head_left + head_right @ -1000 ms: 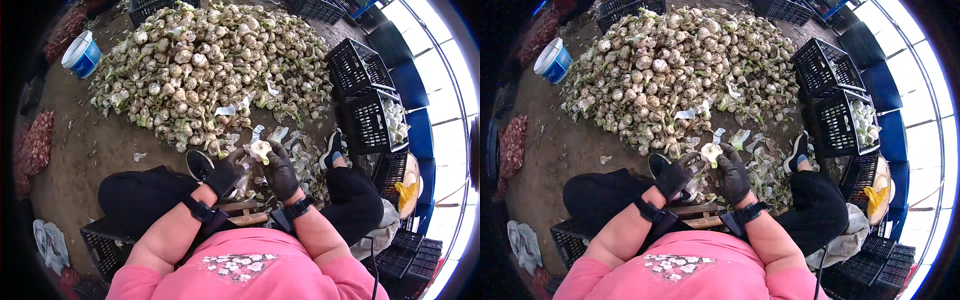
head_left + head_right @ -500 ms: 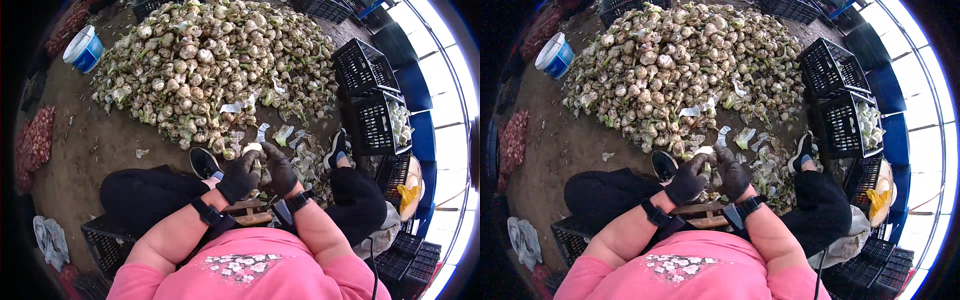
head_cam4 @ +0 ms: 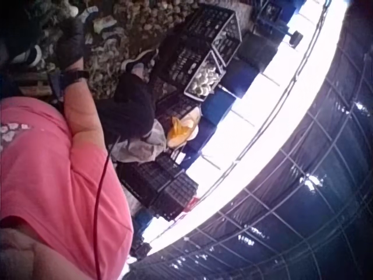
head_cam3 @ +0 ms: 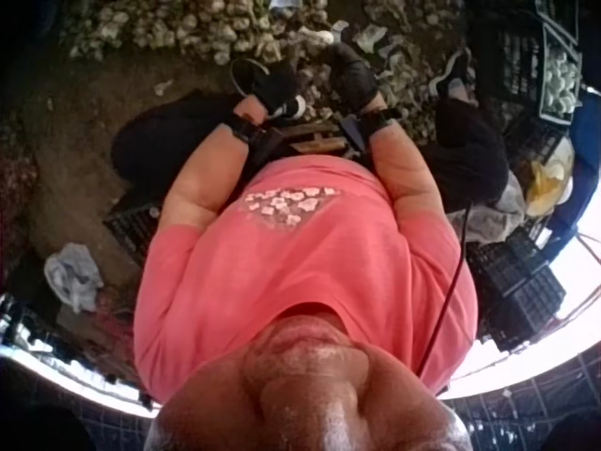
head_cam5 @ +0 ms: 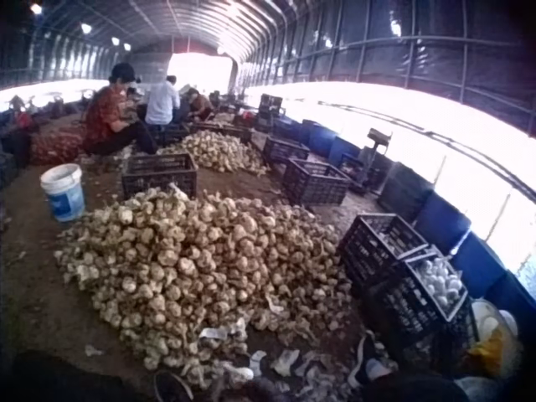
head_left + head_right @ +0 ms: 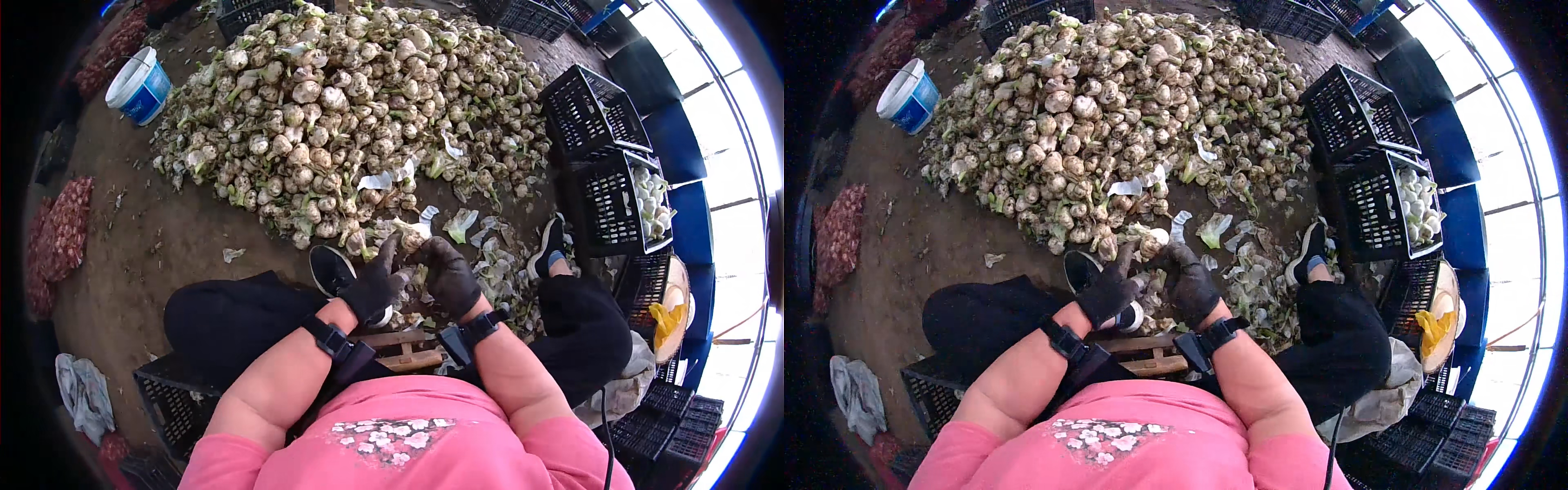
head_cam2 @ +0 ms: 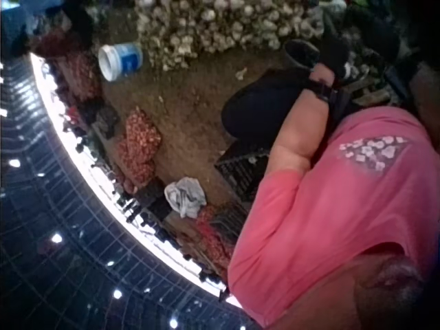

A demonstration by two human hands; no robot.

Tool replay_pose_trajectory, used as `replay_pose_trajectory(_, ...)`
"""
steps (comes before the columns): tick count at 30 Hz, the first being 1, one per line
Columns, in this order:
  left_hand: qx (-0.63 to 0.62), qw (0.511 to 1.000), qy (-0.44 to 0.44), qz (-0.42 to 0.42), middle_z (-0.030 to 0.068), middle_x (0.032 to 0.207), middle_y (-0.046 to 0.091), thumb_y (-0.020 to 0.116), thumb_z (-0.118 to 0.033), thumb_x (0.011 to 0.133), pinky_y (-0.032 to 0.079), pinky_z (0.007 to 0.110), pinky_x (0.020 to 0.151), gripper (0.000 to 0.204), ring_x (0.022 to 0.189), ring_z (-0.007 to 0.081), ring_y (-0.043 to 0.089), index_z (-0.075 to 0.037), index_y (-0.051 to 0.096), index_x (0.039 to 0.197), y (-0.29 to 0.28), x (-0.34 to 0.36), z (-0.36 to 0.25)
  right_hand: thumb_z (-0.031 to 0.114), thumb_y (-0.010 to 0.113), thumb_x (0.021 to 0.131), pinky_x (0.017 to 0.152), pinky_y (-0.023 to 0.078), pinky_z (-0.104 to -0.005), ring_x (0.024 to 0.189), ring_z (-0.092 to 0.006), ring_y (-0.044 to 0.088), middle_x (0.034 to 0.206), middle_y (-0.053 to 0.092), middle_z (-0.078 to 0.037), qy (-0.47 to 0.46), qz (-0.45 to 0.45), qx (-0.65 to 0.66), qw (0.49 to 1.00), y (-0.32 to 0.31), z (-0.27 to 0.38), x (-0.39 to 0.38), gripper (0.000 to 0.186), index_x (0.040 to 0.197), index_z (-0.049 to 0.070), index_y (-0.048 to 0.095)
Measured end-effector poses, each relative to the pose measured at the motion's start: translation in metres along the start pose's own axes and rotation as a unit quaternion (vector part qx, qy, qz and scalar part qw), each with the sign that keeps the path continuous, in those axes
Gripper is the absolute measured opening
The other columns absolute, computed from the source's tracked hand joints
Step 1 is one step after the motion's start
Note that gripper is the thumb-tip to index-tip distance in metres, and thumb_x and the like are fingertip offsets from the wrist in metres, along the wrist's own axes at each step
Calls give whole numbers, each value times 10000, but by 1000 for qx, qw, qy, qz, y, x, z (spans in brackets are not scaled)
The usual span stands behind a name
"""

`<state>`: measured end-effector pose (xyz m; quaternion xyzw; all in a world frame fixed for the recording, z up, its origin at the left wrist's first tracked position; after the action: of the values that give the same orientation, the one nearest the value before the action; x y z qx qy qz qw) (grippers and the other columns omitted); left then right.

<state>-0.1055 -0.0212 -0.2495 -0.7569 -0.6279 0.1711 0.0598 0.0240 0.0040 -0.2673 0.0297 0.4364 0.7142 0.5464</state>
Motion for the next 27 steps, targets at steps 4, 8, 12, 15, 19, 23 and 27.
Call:
replay_pose_trajectory(4,-70,993,73,-60,246,1251,495,601,-114,828,420,406,950,585,1120,355,529,-33,345,1347,-5,1,-15,261,456,971,1018,399,-400,1141,-226,529,1180,580,-114,-12,54,93,994,16,10,12,364,1241,21,498)
replay_pose_trajectory(8,-40,987,144,-51,163,1208,517,572,-26,830,428,345,946,472,1100,260,539,-45,411,1273,-15,4,-32,295,489,955,810,511,-281,928,-168,622,1045,645,-78,51,-28,51,997,1,7,14,324,1134,36,565)
replay_pose_trajectory(12,-327,944,36,-19,107,1205,531,536,26,827,437,312,940,490,1080,195,536,-38,422,1299,-16,6,-28,264,518,944,733,492,-256,833,-108,584,904,593,-6,-5,13,-30,999,-1,18,10,220,1035,71,571)
replay_pose_trajectory(15,-438,898,-45,-7,92,1228,528,545,44,822,442,295,939,516,1077,175,538,-47,446,1320,-15,4,-22,236,545,935,692,467,-235,813,-85,553,872,552,14,-6,13,-74,997,3,20,7,178,1008,75,566)
replay_pose_trajectory(19,-275,961,-23,19,76,1123,580,576,-13,840,501,273,824,474,979,132,574,-42,455,1297,-14,4,-23,215,579,915,617,451,-238,702,-82,528,808,564,14,-55,-46,-355,932,12,40,1,172,949,49,604)
replay_pose_trajectory(23,-147,987,32,-63,91,1097,616,579,3,778,489,297,858,472,981,159,590,-50,524,1244,-18,1,-22,246,609,888,605,453,-310,663,-121,561,680,599,-75,-18,-11,-646,763,28,43,-12,232,869,16,637)
replay_pose_trajectory(27,-121,992,5,-25,107,1110,622,586,12,733,475,306,897,489,1010,178,591,-36,547,1218,-16,2,-13,247,592,911,540,429,-297,587,-79,523,684,596,-9,-13,6,-581,814,29,39,-17,269,848,-11,639)
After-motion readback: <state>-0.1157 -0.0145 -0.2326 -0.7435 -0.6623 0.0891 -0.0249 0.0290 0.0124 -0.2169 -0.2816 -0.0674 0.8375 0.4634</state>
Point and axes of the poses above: each hand's wrist, its own x-axis towards the middle knuckle, its own y-axis out of the palm, z = x × y, the point moved 7 cm from there along x, towards the middle knuckle
